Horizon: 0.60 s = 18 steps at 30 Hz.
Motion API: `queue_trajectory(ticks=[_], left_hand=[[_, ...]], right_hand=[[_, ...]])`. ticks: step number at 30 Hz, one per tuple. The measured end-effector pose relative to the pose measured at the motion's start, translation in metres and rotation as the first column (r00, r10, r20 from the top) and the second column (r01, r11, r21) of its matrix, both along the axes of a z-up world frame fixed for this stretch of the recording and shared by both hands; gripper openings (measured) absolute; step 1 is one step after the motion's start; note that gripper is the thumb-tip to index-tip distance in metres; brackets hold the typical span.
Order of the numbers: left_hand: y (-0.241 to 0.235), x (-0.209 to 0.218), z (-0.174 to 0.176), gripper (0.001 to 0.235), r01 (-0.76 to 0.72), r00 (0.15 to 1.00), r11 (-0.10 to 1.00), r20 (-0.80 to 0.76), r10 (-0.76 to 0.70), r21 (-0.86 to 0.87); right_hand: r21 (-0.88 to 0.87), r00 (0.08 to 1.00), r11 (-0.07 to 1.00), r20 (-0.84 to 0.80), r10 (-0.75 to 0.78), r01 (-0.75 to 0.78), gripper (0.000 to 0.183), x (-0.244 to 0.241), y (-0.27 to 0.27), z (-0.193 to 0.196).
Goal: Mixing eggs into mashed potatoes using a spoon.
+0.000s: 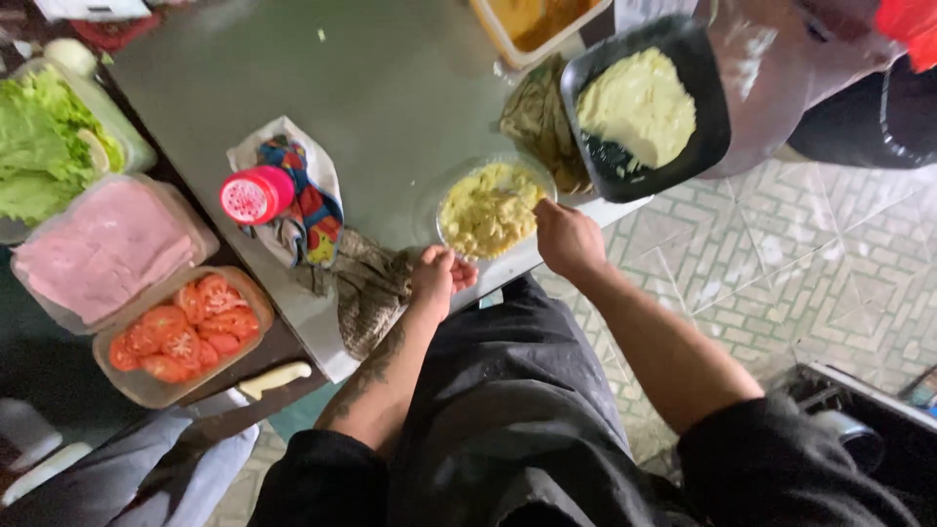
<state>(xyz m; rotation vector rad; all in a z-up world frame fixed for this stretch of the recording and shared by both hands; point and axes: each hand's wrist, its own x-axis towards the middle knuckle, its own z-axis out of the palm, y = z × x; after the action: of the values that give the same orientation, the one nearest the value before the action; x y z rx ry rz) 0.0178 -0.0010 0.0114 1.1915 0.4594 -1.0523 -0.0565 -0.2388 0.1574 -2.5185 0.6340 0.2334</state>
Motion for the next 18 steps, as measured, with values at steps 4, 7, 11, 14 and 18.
queue_trajectory(ticks=[4, 7, 11, 14, 18], left_hand=[[-0.009, -0.005, 0.006, 0.013, 0.050, 0.998, 0.994, 0.024, -0.053, 0.099], [-0.027, 0.004, -0.003, 0.011, 0.023, 0.998, 0.995, 0.056, -0.029, 0.097], [-0.027, -0.014, 0.010, 0.018, 0.058, 0.997, 0.995, 0.037, -0.061, 0.076], [-0.042, -0.006, 0.021, 0.030, 0.063, 0.994, 0.996, 0.082, -0.068, 0.067], [-0.022, -0.028, -0.008, 0.042, 0.067, 0.986, 0.985, 0.138, -0.089, 0.159]], right_hand=[[0.004, 0.986, 0.986, -0.023, -0.166, 0.166, 0.017, -0.024, 0.000, 0.025], [0.018, 0.984, 0.989, -0.102, -0.144, 0.147, 0.017, -0.039, -0.011, 0.023], [0.040, 0.983, 0.983, 0.032, -0.181, 0.180, 0.018, -0.058, -0.027, 0.029], [0.063, 0.974, 0.972, -0.036, -0.224, 0.226, 0.028, -0.046, -0.058, 0.060], [0.041, 0.951, 0.985, 0.255, -0.173, 0.169, 0.019, -0.042, -0.132, 0.044]])
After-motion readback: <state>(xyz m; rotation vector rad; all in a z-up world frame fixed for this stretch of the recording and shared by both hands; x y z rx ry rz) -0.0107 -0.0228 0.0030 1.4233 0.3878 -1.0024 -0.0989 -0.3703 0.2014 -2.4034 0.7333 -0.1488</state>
